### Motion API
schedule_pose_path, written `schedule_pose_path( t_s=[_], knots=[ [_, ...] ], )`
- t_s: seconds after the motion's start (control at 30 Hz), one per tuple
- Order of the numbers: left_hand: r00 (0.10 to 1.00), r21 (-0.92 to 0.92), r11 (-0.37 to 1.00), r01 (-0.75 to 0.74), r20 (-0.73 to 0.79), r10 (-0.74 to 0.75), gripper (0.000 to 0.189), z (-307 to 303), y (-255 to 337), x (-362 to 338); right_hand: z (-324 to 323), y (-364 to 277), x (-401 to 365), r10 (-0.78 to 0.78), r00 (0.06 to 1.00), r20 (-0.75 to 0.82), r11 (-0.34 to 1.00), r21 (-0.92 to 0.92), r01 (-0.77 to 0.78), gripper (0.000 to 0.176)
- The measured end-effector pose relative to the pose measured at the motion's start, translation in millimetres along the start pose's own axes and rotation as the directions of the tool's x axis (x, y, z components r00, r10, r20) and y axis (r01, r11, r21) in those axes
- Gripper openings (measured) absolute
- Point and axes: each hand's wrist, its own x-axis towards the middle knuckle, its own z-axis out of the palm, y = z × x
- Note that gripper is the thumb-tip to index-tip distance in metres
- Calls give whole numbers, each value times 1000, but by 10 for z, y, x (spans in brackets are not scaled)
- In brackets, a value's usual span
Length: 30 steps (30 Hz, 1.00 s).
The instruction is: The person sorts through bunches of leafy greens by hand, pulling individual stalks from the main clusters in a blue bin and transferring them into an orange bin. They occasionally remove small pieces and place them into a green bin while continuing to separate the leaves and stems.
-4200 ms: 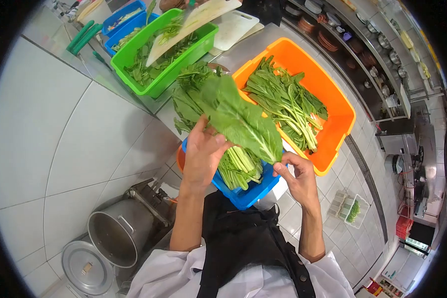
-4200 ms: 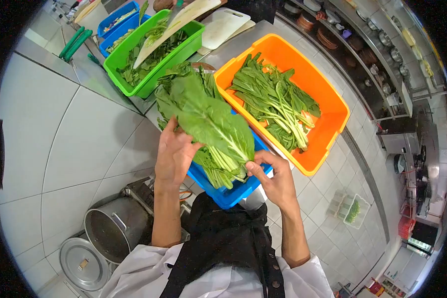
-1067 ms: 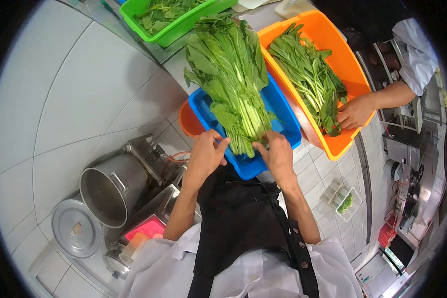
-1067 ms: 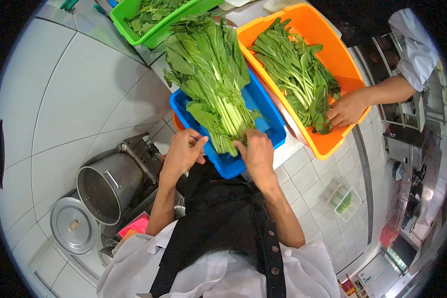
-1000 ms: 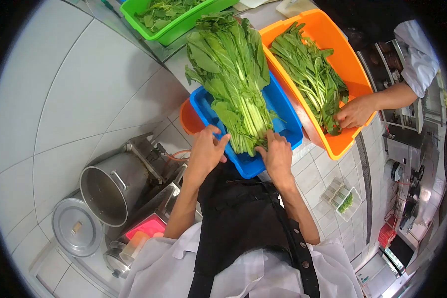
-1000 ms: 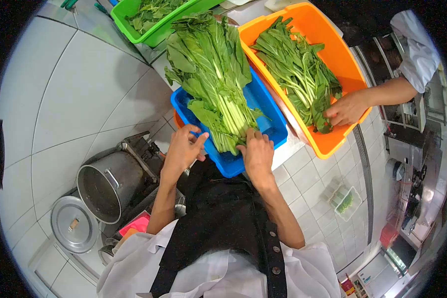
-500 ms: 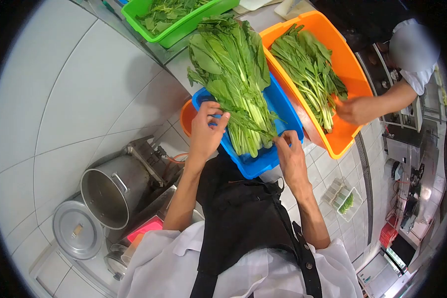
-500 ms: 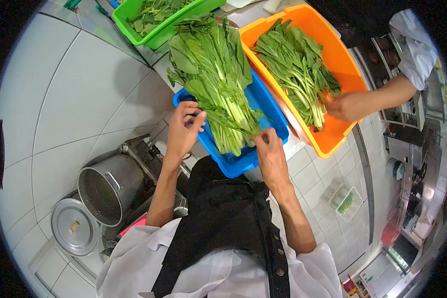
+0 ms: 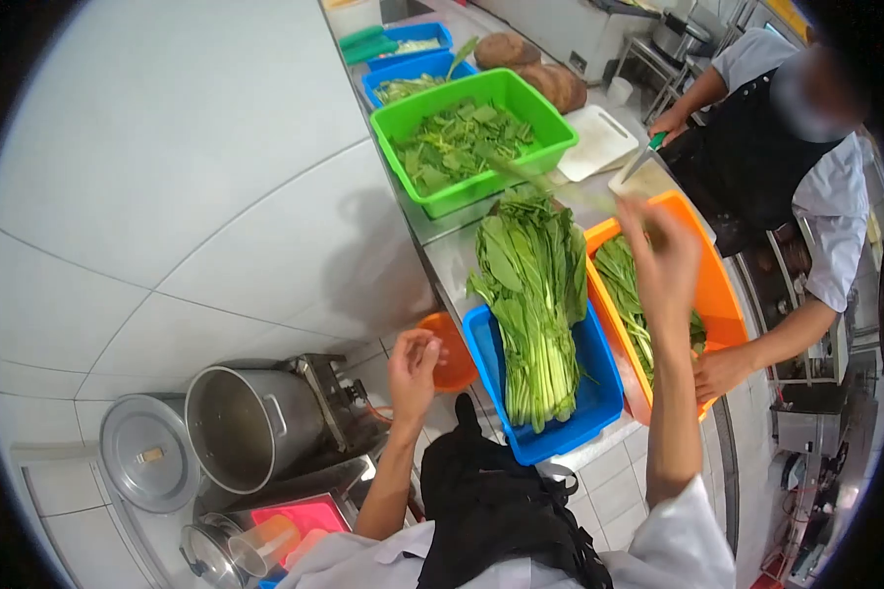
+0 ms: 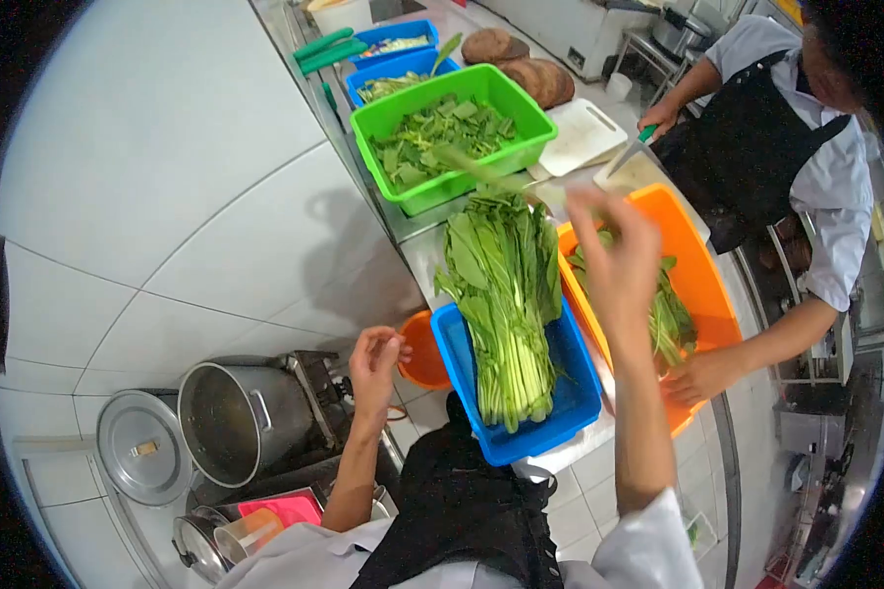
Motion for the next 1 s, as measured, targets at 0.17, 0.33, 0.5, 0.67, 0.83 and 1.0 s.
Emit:
schedule_pose_path(
  t_s=[0.17,0.33,0.5,0.67,0.83,1.0],
  knots=[
    [994,70,996,53,-96,-47,14,-306,-16,-157,1011,-110,1648,-168,983,-73,911,369,183,58],
    [962,201,943,265,8,-273,18,-318,-404,-501,906,90,1110,-247,962,-118,906,325,272,44],
    [835,211,881,424,285,-470,23,204,-605,-605,412,1026,-861,258,952,163,966,-80,-248,14],
    [888,399,884,242,277,-368,23,231,-812,-608,371,1291,-2084,457,807,374,889,-196,-413,37],
    [802,423,828,369,305,-513,32,217,-579,-671,315,1191,-2150,539,769,344,842,-193,-504,25],
    [964,853,522,-4,143,-225,44,262,-133,-529,108,1025,-2130,431,854,291,901,-89,-424,19]
  ],
)
